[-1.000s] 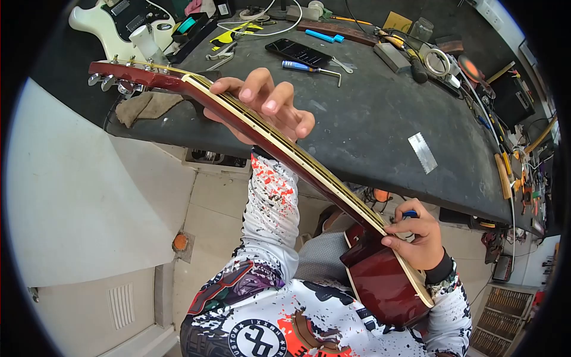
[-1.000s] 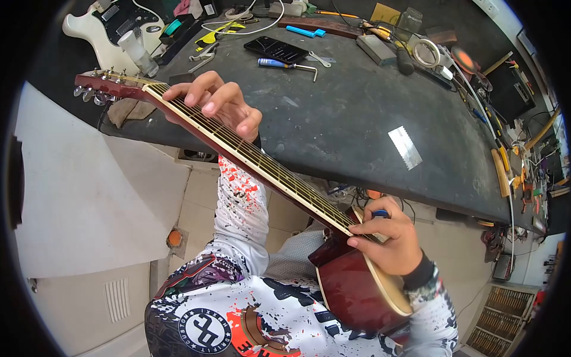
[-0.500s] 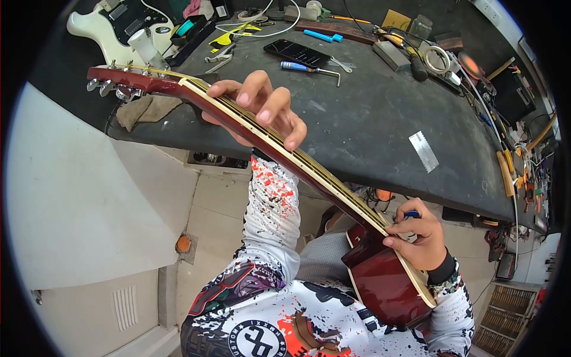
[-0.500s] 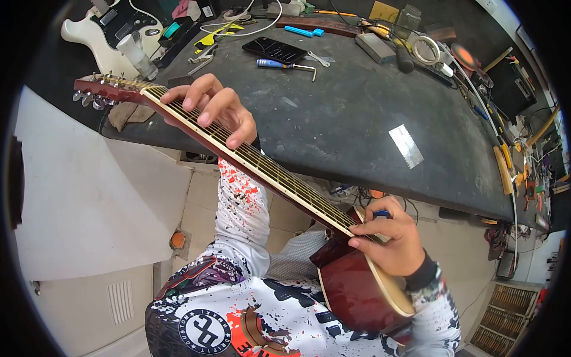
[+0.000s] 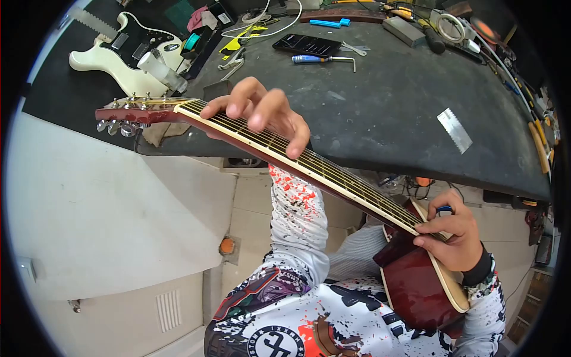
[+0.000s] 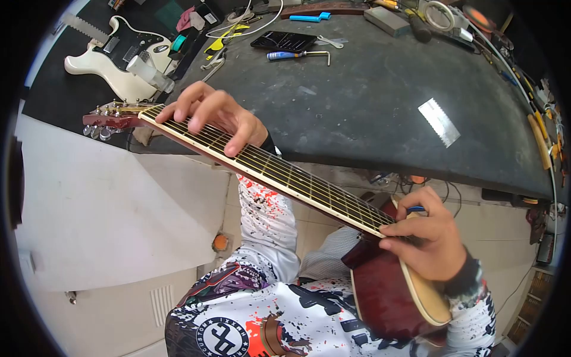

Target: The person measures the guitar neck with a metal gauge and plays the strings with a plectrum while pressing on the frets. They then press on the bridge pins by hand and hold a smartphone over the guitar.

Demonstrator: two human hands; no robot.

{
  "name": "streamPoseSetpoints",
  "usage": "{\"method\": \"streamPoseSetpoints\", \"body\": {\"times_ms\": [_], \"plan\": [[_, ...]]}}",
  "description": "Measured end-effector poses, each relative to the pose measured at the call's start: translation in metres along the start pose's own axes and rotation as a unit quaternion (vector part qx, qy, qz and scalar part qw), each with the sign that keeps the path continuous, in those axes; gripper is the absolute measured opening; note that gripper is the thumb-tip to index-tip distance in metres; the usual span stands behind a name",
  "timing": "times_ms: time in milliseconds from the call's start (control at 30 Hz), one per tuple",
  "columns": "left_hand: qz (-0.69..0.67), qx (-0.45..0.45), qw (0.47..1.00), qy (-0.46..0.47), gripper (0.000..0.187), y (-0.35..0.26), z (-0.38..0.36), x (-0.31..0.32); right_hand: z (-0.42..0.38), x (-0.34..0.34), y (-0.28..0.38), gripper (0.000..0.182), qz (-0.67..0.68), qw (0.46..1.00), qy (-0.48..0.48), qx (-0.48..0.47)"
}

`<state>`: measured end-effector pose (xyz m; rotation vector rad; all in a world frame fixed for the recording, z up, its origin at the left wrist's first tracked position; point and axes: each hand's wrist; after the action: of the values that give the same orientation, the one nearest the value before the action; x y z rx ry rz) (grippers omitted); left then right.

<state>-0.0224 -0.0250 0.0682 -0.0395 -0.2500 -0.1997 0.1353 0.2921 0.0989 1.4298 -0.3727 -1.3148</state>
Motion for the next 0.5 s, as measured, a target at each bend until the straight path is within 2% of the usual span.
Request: {"method": "streamPoseSetpoints", "body": {"times_ms": [167,233,267,300,367,500], "plan": [[0.017,-0.005,1.000,-0.015,0.030,0.007,0.006,0.012,-0.003,0.001,0.002,0.028,0.004,1.000,-0.008,0.009],[0.159,0.073,0.981,-0.088,0.029,0.019,0.008,0.019,-0.005,0.001,0.000,0.028,-0.002,1.000,-0.004,-0.005],[0.013,0.001,1.000,-0.002,0.029,0.009,0.005,0.010,-0.005,0.001,-0.001,0.029,-0.008,1.000,-0.002,-0.013],[-0.003,-0.025,0.998,0.059,0.030,0.002,0.002,0.001,-0.006,0.000,-0.001,0.029,-0.003,1.000,-0.006,-0.009],[0.027,0.010,0.999,0.035,0.032,0.009,0.002,0.007,-0.008,0.000,-0.002,0.030,-0.004,1.000,0.000,-0.012],[0.010,-0.004,1.000,0.019,0.032,0.002,-0.002,0.006,-0.008,0.000,-0.001,0.032,-0.013,1.000,-0.007,-0.006]]}}
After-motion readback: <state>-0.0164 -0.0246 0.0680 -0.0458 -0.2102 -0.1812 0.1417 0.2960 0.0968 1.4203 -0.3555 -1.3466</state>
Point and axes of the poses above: each hand's wrist, its own z-axis towards the middle knuckle, its own x-axis out of the palm, y = z × x, and after that the axes turned 4 degrees about z, right-handed
